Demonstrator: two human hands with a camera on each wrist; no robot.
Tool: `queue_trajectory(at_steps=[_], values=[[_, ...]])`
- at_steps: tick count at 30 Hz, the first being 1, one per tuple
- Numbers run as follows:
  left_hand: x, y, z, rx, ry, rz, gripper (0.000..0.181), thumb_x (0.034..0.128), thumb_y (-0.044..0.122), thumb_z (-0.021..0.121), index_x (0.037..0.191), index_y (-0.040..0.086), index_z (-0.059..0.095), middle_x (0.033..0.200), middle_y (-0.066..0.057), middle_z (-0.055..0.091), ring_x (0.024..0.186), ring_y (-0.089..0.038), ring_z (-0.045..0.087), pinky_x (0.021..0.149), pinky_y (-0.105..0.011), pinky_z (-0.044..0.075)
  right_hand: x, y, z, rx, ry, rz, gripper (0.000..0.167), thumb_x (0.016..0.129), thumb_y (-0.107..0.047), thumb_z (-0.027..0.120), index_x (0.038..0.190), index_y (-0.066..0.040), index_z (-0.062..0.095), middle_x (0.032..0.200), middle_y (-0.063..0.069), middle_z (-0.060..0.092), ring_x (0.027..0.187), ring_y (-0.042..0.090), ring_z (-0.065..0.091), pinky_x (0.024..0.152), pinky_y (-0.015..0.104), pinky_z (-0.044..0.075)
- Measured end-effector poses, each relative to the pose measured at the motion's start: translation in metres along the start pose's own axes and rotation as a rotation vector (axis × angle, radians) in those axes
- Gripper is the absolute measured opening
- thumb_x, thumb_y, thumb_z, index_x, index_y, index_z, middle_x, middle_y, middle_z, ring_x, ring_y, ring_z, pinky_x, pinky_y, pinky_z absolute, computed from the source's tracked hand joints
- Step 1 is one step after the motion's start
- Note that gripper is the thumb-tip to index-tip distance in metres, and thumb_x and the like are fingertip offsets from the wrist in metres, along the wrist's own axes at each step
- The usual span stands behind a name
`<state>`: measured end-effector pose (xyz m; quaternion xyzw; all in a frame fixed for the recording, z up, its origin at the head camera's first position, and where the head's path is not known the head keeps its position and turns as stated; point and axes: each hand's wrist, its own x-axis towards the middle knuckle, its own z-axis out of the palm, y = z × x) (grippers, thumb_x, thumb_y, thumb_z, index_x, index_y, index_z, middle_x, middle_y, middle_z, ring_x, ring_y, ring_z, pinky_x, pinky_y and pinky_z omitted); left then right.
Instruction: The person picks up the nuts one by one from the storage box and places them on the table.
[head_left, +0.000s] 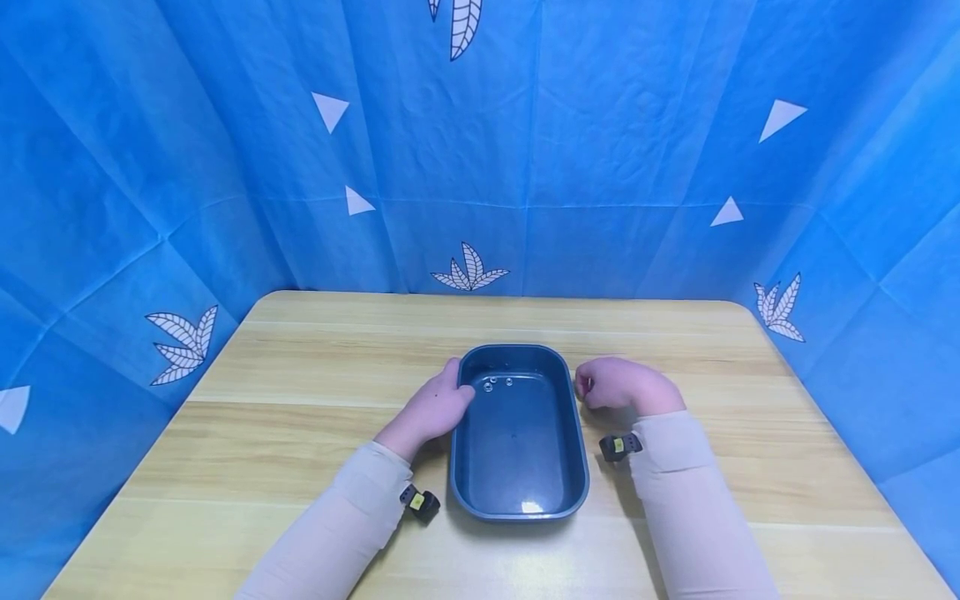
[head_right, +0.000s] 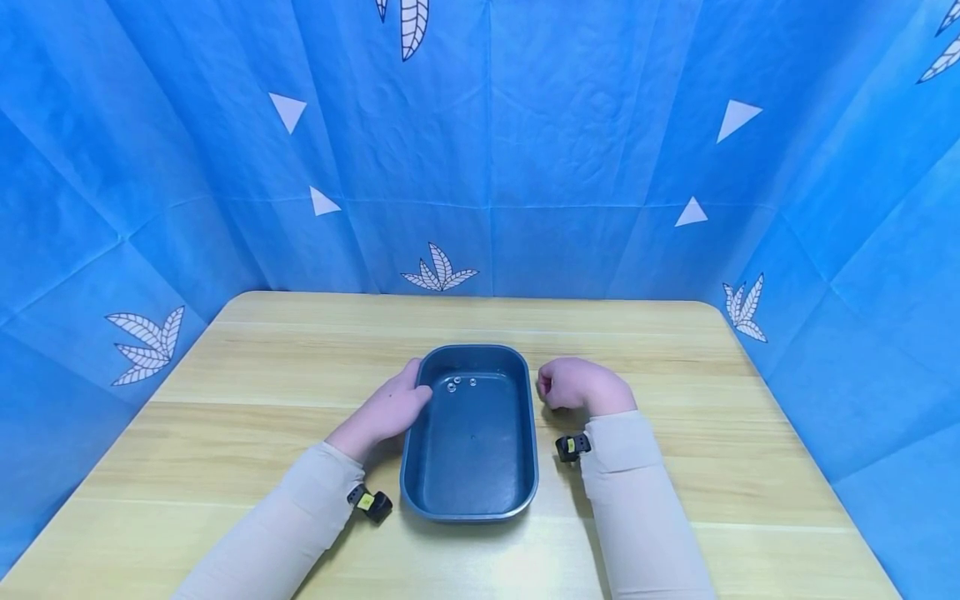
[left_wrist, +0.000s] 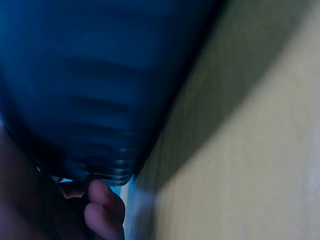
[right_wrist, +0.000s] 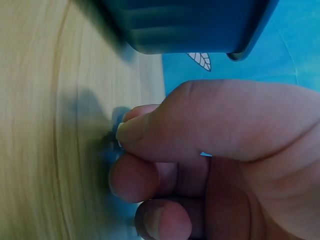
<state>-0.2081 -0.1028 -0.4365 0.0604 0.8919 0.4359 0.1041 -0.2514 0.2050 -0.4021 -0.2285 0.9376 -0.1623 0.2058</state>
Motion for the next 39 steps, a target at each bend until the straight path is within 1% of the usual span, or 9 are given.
queue_trajectory(at_steps=[6, 10, 20, 25, 30, 35, 39], values=[[0.0, 0.001, -0.001, -0.006, -0.004, -0.002, 0.054, 0.103, 0.031, 0.043, 0.152, 0.01, 0.036, 0.152, -0.011, 0.047, 0.139, -0.034, 0.045, 0.109, -0.061, 0.036, 0.001, -0.001, 0.001, 0.004, 0.0, -0.011, 0.017, 0.076, 0.003, 0.06, 0.08, -0.014, 0.061, 0.076, -0.002, 0.057, 0.072, 0.018, 0.052, 0.066, 0.033, 0.043], [0.0, 0.001, -0.001, -0.008, -0.006, -0.004, 0.054, 0.1029, 0.031, 0.043, 0.153, 0.011, 0.035, 0.153, -0.011, 0.046, 0.139, -0.034, 0.044, 0.109, -0.062, 0.036, 0.002, -0.001, 0.002, -0.005, -0.002, -0.021, 0.019, 0.075, 0.004, 0.058, 0.08, -0.014, 0.061, 0.077, 0.0, 0.058, 0.072, 0.018, 0.051, 0.067, 0.033, 0.043], [0.001, 0.0, -0.001, -0.017, -0.006, 0.004, 0.054, 0.1027, 0.031, 0.043, 0.152, 0.012, 0.036, 0.152, -0.011, 0.047, 0.137, -0.035, 0.046, 0.107, -0.063, 0.038, 0.002, -0.002, 0.002, -0.014, 0.012, -0.012, 0.02, 0.076, 0.004, 0.056, 0.079, -0.015, 0.061, 0.077, 0.0, 0.058, 0.073, 0.018, 0.052, 0.067, 0.034, 0.044], [0.0, 0.0, 0.0, -0.02, -0.006, 0.004, 0.053, 0.1027, 0.031, 0.043, 0.152, 0.012, 0.036, 0.152, -0.01, 0.047, 0.138, -0.035, 0.045, 0.108, -0.063, 0.037, 0.002, -0.003, 0.001, -0.008, 0.012, -0.014, 0.018, 0.078, 0.003, 0.058, 0.082, -0.015, 0.063, 0.079, 0.001, 0.06, 0.075, 0.018, 0.053, 0.069, 0.034, 0.045], [0.001, -0.002, 0.002, -0.018, -0.003, 0.001, 0.054, 0.1027, 0.031, 0.043, 0.153, 0.012, 0.036, 0.153, -0.01, 0.047, 0.139, -0.034, 0.044, 0.108, -0.062, 0.037, 0.0, -0.003, -0.001, 0.006, 0.015, -0.013, 0.021, 0.077, 0.003, 0.055, 0.084, -0.014, 0.064, 0.082, -0.001, 0.061, 0.077, 0.018, 0.054, 0.071, 0.036, 0.046], [0.001, -0.002, 0.001, -0.022, 0.001, 0.007, 0.053, 0.1027, 0.031, 0.043, 0.152, 0.012, 0.036, 0.152, -0.01, 0.048, 0.138, -0.034, 0.046, 0.107, -0.063, 0.038, -0.002, -0.003, -0.004, 0.036, 0.023, 0.019, 0.019, 0.08, 0.001, 0.056, 0.086, -0.015, 0.066, 0.084, -0.002, 0.061, 0.079, 0.019, 0.055, 0.073, 0.037, 0.047], [0.001, -0.002, 0.001, -0.018, 0.002, 0.005, 0.053, 0.1028, 0.031, 0.043, 0.152, 0.012, 0.036, 0.152, -0.01, 0.048, 0.137, -0.034, 0.046, 0.107, -0.063, 0.038, -0.005, -0.006, -0.008, 0.069, 0.042, 0.036, 0.015, 0.081, -0.001, 0.056, 0.084, -0.014, 0.065, 0.081, 0.0, 0.061, 0.076, 0.02, 0.055, 0.069, 0.037, 0.047]])
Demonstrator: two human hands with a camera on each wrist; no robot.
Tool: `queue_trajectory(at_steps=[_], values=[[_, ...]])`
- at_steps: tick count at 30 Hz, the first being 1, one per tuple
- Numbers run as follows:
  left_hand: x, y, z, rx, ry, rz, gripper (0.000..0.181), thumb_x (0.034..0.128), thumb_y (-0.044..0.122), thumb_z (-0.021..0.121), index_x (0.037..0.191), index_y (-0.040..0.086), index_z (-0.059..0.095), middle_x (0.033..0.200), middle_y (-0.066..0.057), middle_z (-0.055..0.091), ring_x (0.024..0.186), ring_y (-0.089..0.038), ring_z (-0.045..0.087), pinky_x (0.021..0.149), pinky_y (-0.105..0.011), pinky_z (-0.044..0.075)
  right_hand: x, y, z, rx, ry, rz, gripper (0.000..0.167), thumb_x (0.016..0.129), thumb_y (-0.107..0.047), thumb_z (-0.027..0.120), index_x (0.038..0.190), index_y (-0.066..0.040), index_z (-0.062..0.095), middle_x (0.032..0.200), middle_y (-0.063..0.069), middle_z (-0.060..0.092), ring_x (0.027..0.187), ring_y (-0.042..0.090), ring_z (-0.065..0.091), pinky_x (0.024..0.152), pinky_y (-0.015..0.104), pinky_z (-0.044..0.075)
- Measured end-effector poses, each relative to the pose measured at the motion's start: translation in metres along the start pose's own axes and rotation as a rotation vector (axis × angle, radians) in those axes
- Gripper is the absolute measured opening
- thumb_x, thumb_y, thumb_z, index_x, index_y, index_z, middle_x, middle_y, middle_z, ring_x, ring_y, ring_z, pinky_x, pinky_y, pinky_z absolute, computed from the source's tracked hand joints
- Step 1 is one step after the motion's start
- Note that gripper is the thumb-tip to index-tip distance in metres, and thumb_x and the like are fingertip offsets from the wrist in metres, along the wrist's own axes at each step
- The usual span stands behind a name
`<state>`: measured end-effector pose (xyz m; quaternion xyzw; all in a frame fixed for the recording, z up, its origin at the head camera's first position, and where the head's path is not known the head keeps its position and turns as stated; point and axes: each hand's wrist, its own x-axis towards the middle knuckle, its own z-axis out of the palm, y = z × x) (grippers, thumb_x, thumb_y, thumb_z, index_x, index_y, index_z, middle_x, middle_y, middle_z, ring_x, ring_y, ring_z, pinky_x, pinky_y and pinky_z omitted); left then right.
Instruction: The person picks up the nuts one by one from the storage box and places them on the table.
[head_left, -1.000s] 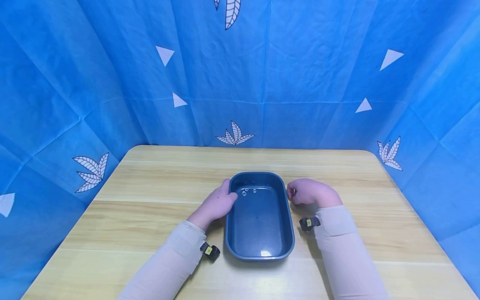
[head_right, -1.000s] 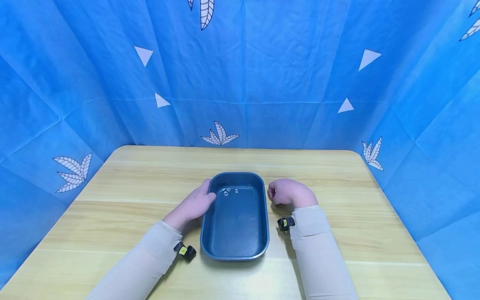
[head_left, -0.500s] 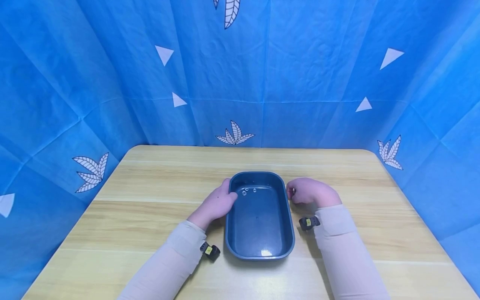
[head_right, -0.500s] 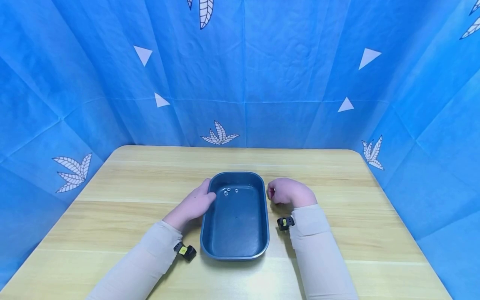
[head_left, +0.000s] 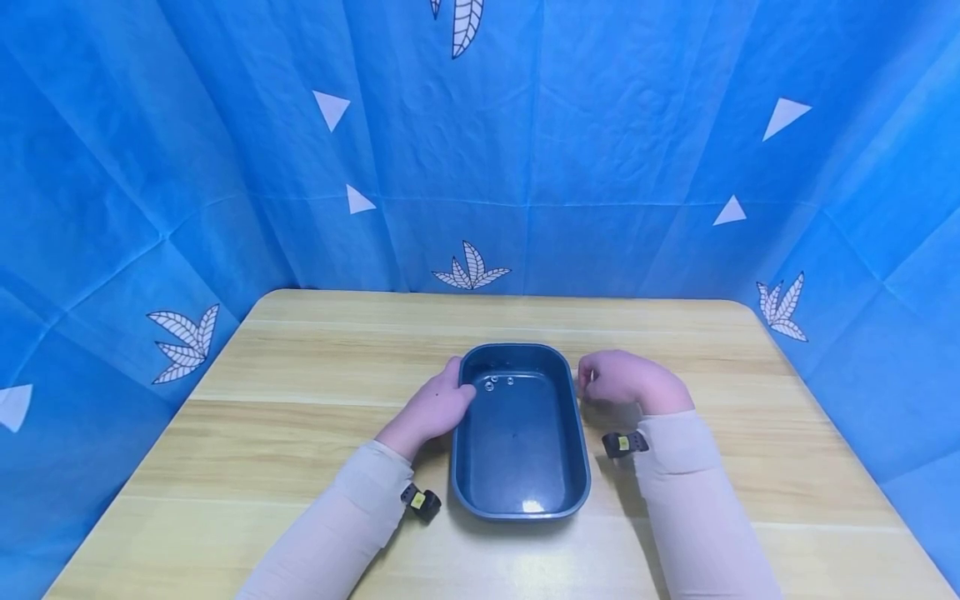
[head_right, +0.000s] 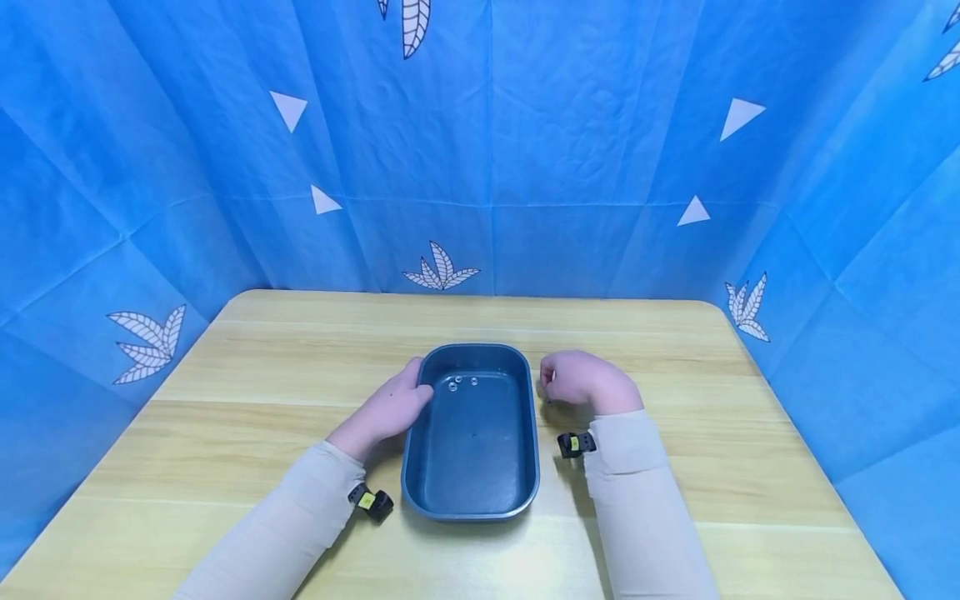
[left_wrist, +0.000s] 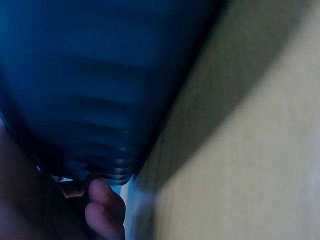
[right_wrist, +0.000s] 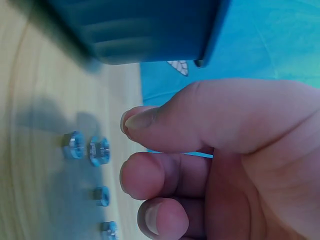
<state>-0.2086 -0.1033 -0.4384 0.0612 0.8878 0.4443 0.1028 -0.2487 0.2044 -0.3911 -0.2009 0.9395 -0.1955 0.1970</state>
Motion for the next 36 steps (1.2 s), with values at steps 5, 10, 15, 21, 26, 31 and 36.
queue_trajectory(at_steps=[5, 10, 15, 21, 26, 31, 36], values=[[0.0, -0.001, 0.001, 0.009, -0.004, -0.01, 0.054, 0.1028, 0.032, 0.043, 0.152, 0.013, 0.036, 0.153, -0.009, 0.047, 0.139, -0.034, 0.045, 0.108, -0.062, 0.037, -0.006, -0.005, -0.007, -0.01, 0.025, -0.01, 0.016, 0.08, -0.001, 0.053, 0.085, -0.013, 0.063, 0.081, 0.001, 0.059, 0.075, 0.02, 0.054, 0.068, 0.036, 0.046], [0.001, -0.001, 0.0, 0.011, 0.004, 0.003, 0.053, 0.1027, 0.031, 0.043, 0.152, 0.013, 0.036, 0.152, -0.009, 0.047, 0.138, -0.034, 0.045, 0.108, -0.063, 0.037, -0.011, -0.011, -0.013, -0.004, 0.049, -0.017, 0.018, 0.081, 0.0, 0.049, 0.085, -0.011, 0.062, 0.08, 0.002, 0.058, 0.075, 0.02, 0.053, 0.066, 0.036, 0.044], [0.001, 0.001, 0.0, -0.003, 0.0, 0.0, 0.052, 0.1029, 0.031, 0.043, 0.152, 0.013, 0.037, 0.152, -0.01, 0.047, 0.139, -0.034, 0.045, 0.108, -0.063, 0.037, -0.015, -0.016, -0.016, 0.003, 0.063, -0.006, 0.017, 0.085, -0.002, 0.047, 0.086, -0.012, 0.061, 0.08, 0.002, 0.057, 0.073, 0.02, 0.052, 0.064, 0.035, 0.043], [0.001, 0.002, -0.001, 0.0, 0.007, -0.003, 0.052, 0.1028, 0.031, 0.043, 0.151, 0.013, 0.037, 0.152, -0.009, 0.048, 0.138, -0.034, 0.045, 0.107, -0.063, 0.038, -0.021, -0.026, -0.022, -0.017, 0.095, -0.02, 0.015, 0.09, -0.007, 0.049, 0.089, -0.015, 0.062, 0.083, 0.0, 0.06, 0.075, 0.02, 0.053, 0.069, 0.037, 0.045], [0.001, 0.002, -0.001, 0.002, 0.009, -0.002, 0.052, 0.1028, 0.031, 0.043, 0.151, 0.012, 0.037, 0.151, -0.01, 0.048, 0.138, -0.034, 0.046, 0.107, -0.063, 0.038, -0.029, -0.037, -0.027, -0.034, 0.115, -0.05, 0.014, 0.091, -0.009, 0.05, 0.09, -0.015, 0.062, 0.083, -0.001, 0.061, 0.075, 0.02, 0.054, 0.07, 0.037, 0.045], [-0.001, 0.002, 0.0, 0.0, -0.002, -0.004, 0.054, 0.103, 0.031, 0.043, 0.152, 0.011, 0.036, 0.152, -0.01, 0.047, 0.138, -0.034, 0.045, 0.108, -0.063, 0.037, -0.035, -0.047, -0.028, -0.047, 0.125, -0.065, 0.013, 0.092, -0.01, 0.051, 0.091, -0.016, 0.062, 0.081, -0.002, 0.061, 0.071, 0.018, 0.053, 0.068, 0.036, 0.045], [-0.002, 0.003, 0.0, -0.001, -0.003, -0.014, 0.056, 0.1029, 0.032, 0.043, 0.154, 0.012, 0.034, 0.154, -0.011, 0.045, 0.139, -0.035, 0.044, 0.108, -0.063, 0.037, -0.035, -0.053, -0.027, -0.071, 0.164, -0.114, 0.012, 0.093, -0.011, 0.052, 0.091, -0.016, 0.062, 0.078, -0.003, 0.058, 0.069, 0.017, 0.052, 0.065, 0.035, 0.044]])
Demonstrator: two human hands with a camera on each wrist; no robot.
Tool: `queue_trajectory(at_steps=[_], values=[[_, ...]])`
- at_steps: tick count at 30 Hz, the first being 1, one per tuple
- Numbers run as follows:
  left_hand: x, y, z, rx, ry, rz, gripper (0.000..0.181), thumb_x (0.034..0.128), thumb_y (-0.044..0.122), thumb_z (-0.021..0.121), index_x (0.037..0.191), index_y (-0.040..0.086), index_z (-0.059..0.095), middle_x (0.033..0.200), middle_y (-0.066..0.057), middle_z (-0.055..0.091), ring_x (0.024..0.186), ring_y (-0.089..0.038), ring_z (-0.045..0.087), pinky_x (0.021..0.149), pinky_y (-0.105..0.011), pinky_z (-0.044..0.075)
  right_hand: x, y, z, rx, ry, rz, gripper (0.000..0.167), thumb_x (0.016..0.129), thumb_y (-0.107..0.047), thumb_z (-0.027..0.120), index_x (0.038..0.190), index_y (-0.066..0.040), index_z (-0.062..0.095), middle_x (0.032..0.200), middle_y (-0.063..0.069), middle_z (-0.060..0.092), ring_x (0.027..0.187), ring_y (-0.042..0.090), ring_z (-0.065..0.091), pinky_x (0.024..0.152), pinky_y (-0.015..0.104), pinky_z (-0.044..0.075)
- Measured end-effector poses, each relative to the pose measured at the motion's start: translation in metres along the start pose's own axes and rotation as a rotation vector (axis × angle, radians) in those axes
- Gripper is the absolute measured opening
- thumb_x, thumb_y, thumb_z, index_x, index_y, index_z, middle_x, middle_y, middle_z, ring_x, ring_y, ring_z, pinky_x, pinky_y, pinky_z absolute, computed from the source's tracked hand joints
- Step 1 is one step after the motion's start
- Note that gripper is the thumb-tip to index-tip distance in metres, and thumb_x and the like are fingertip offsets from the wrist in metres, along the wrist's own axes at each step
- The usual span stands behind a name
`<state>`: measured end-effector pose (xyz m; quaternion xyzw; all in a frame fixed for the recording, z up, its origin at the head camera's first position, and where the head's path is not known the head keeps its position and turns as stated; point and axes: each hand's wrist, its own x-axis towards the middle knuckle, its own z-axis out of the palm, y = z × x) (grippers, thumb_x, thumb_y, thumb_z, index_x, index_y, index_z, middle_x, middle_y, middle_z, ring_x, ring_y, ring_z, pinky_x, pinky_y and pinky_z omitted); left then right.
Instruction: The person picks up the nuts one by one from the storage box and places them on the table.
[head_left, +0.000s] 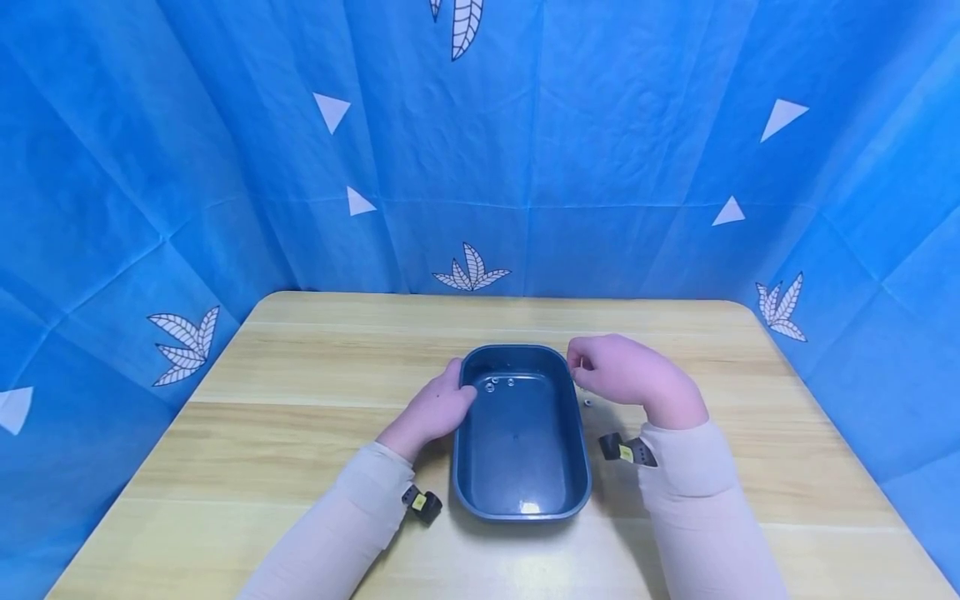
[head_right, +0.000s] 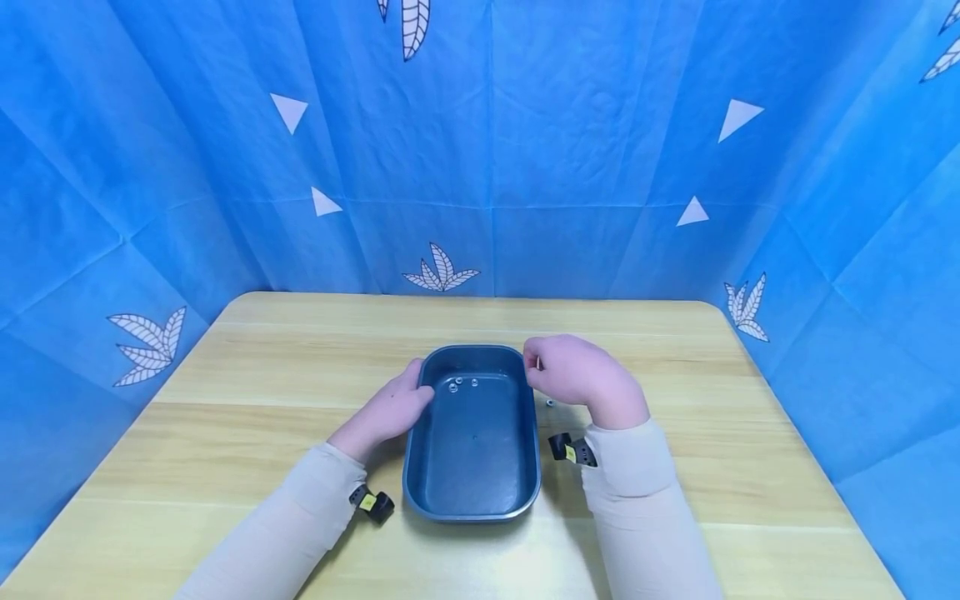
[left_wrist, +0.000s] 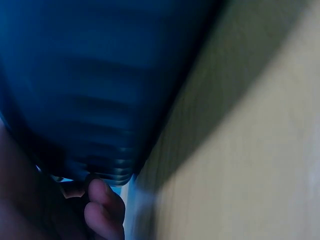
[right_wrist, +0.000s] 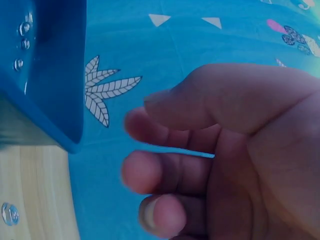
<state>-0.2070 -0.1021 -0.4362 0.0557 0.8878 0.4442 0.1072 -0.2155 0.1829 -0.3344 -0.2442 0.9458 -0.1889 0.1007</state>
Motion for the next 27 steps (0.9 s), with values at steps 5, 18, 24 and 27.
queue_trajectory(at_steps=[5, 18, 24, 27], values=[[0.0, 0.001, 0.0, -0.001, -0.002, -0.006, 0.057, 0.103, 0.032, 0.043, 0.155, 0.011, 0.032, 0.155, -0.011, 0.044, 0.141, -0.035, 0.042, 0.109, -0.063, 0.036, 0.004, -0.008, 0.002, -0.03, 0.032, -0.016, 0.01, 0.093, -0.013, 0.054, 0.092, -0.017, 0.063, 0.075, -0.004, 0.057, 0.066, 0.016, 0.052, 0.064, 0.034, 0.045], [0.0, -0.001, 0.0, 0.001, -0.002, -0.002, 0.054, 0.1034, 0.032, 0.043, 0.153, 0.013, 0.034, 0.154, -0.01, 0.045, 0.14, -0.034, 0.043, 0.108, -0.063, 0.036, 0.025, -0.034, 0.016, -0.102, 0.024, -0.051, 0.007, 0.093, -0.018, 0.06, 0.098, -0.018, 0.066, 0.079, -0.005, 0.061, 0.07, 0.016, 0.055, 0.064, 0.034, 0.047], [0.0, -0.001, -0.001, -0.008, -0.007, 0.001, 0.053, 0.1033, 0.033, 0.043, 0.152, 0.013, 0.036, 0.151, -0.01, 0.048, 0.137, -0.034, 0.046, 0.107, -0.063, 0.037, 0.033, -0.04, 0.024, -0.113, -0.008, -0.053, 0.013, 0.094, -0.021, 0.062, 0.104, -0.017, 0.069, 0.082, -0.006, 0.063, 0.072, 0.015, 0.057, 0.068, 0.034, 0.049], [0.0, 0.0, -0.001, -0.014, -0.011, -0.005, 0.053, 0.1034, 0.033, 0.043, 0.152, 0.014, 0.036, 0.151, -0.009, 0.048, 0.137, -0.033, 0.046, 0.107, -0.063, 0.037, 0.036, -0.042, 0.026, -0.114, -0.039, -0.057, 0.017, 0.095, -0.021, 0.062, 0.108, -0.015, 0.07, 0.086, -0.006, 0.064, 0.074, 0.015, 0.057, 0.07, 0.035, 0.049]])
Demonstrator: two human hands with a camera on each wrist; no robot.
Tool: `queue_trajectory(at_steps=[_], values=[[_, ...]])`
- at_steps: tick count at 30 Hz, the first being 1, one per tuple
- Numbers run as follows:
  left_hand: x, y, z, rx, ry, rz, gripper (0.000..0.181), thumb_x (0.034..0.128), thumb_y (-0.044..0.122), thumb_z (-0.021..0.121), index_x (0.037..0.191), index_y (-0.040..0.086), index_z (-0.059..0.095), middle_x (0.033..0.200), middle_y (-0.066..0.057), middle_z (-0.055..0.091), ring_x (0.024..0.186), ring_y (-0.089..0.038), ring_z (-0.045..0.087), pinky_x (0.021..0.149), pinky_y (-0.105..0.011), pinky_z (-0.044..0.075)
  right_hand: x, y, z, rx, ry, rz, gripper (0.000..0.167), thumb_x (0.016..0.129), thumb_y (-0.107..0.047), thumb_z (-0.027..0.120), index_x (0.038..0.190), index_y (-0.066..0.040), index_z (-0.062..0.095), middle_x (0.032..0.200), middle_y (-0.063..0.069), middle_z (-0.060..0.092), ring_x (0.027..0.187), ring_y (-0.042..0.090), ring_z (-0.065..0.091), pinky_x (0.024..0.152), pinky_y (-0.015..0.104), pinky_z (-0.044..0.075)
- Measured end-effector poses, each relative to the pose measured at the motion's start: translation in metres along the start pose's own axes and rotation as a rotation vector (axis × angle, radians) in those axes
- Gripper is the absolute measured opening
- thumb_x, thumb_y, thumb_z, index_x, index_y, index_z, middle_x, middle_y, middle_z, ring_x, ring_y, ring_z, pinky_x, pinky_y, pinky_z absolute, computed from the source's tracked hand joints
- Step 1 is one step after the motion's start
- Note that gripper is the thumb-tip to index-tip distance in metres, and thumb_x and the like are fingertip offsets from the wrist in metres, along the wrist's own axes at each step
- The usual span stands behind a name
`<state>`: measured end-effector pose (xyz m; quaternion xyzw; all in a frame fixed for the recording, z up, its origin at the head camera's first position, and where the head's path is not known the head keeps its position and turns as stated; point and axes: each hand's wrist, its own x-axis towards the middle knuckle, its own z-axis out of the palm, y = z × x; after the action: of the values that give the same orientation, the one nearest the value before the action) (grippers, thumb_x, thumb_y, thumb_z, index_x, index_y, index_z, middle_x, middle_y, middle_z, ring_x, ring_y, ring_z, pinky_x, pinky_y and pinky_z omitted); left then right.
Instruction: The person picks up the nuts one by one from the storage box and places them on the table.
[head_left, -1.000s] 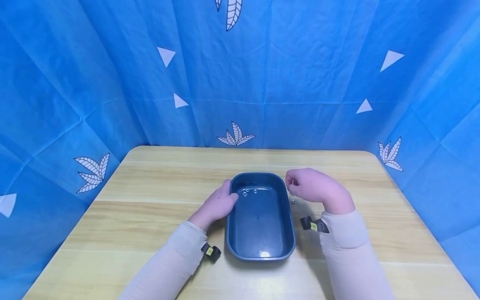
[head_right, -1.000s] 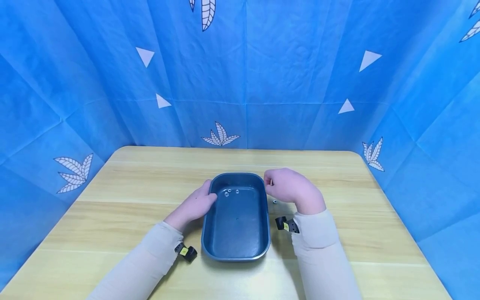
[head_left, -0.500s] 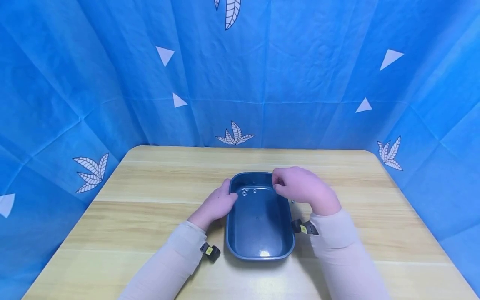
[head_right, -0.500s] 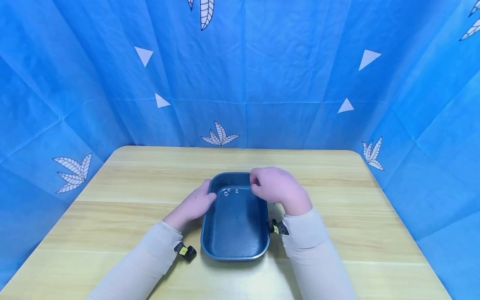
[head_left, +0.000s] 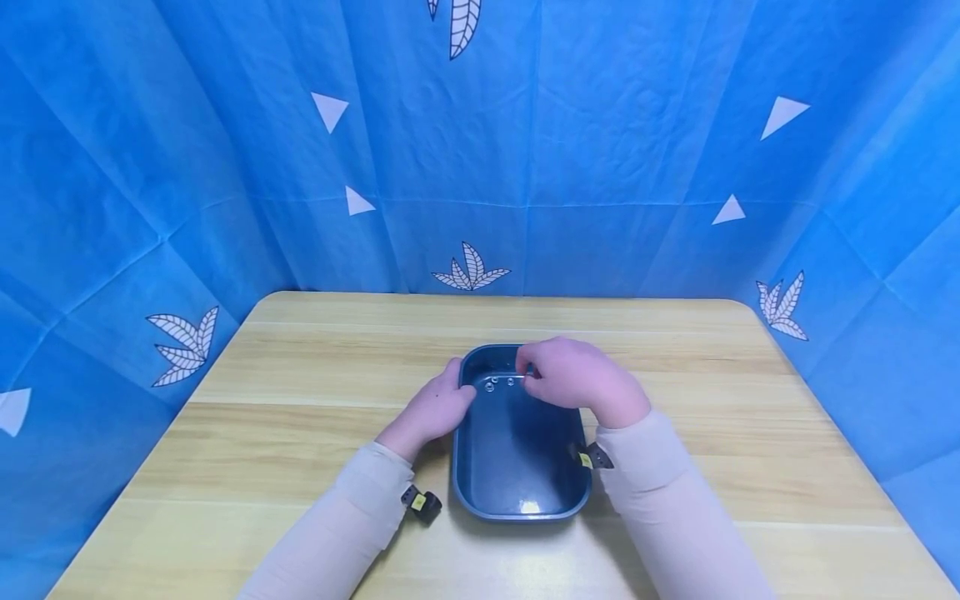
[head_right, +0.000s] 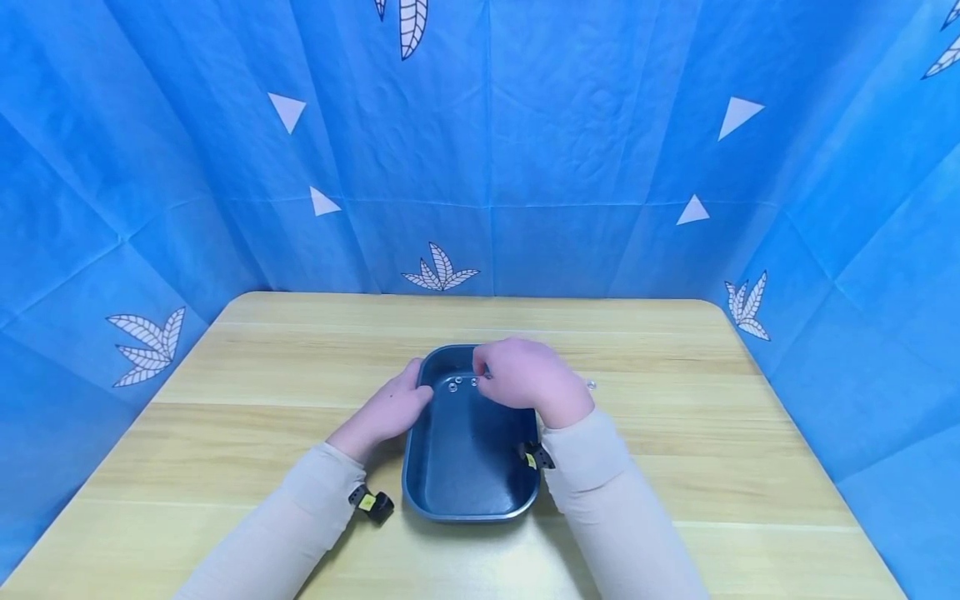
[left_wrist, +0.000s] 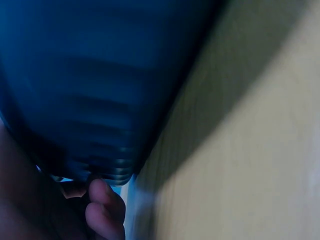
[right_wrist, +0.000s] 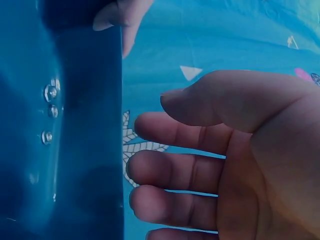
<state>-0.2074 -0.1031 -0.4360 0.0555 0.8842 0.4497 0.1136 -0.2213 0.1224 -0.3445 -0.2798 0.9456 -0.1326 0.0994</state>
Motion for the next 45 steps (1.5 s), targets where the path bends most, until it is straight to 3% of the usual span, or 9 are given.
queue_trajectory(at_steps=[11, 16, 25, 34, 45], values=[[0.0, 0.0, -0.001, 0.011, 0.0, 0.004, 0.048, 0.1035, 0.034, 0.043, 0.147, 0.015, 0.04, 0.142, -0.008, 0.055, 0.124, -0.03, 0.054, 0.103, -0.06, 0.043, 0.013, -0.012, 0.01, -0.085, -0.085, -0.014, 0.031, 0.097, -0.026, 0.063, 0.126, -0.016, 0.068, 0.115, 0.002, 0.071, 0.093, 0.018, 0.063, 0.09, 0.041, 0.053], [0.001, 0.0, 0.0, 0.02, 0.002, 0.009, 0.046, 0.1036, 0.033, 0.042, 0.146, 0.015, 0.041, 0.138, -0.009, 0.056, 0.117, -0.028, 0.056, 0.102, -0.059, 0.044, 0.019, -0.014, 0.019, -0.094, -0.111, -0.003, 0.033, 0.097, -0.027, 0.064, 0.128, -0.018, 0.066, 0.116, 0.001, 0.07, 0.099, 0.017, 0.062, 0.092, 0.041, 0.052], [0.001, -0.001, 0.001, 0.003, -0.015, -0.002, 0.049, 0.1037, 0.033, 0.042, 0.149, 0.014, 0.037, 0.143, -0.007, 0.053, 0.121, -0.028, 0.053, 0.106, -0.06, 0.041, 0.03, -0.012, 0.035, -0.081, -0.159, 0.0, 0.035, 0.097, -0.025, 0.062, 0.131, -0.017, 0.063, 0.107, 0.0, 0.068, 0.092, 0.017, 0.06, 0.089, 0.039, 0.052], [0.001, 0.0, 0.0, -0.015, -0.02, -0.011, 0.053, 0.1035, 0.033, 0.042, 0.152, 0.014, 0.035, 0.148, -0.007, 0.05, 0.127, -0.029, 0.051, 0.108, -0.061, 0.038, 0.035, -0.009, 0.039, -0.061, -0.172, 0.011, 0.043, 0.098, -0.025, 0.061, 0.14, -0.017, 0.059, 0.128, 0.003, 0.067, 0.108, 0.02, 0.062, 0.1, 0.044, 0.049], [0.002, -0.001, 0.0, 0.003, -0.02, -0.004, 0.053, 0.1036, 0.032, 0.041, 0.153, 0.013, 0.034, 0.149, -0.009, 0.049, 0.128, -0.029, 0.05, 0.108, -0.059, 0.038, 0.04, -0.007, 0.047, -0.124, -0.211, 0.013, 0.051, 0.099, -0.027, 0.06, 0.149, -0.02, 0.052, 0.133, 0.001, 0.064, 0.107, 0.017, 0.062, 0.103, 0.042, 0.048]])
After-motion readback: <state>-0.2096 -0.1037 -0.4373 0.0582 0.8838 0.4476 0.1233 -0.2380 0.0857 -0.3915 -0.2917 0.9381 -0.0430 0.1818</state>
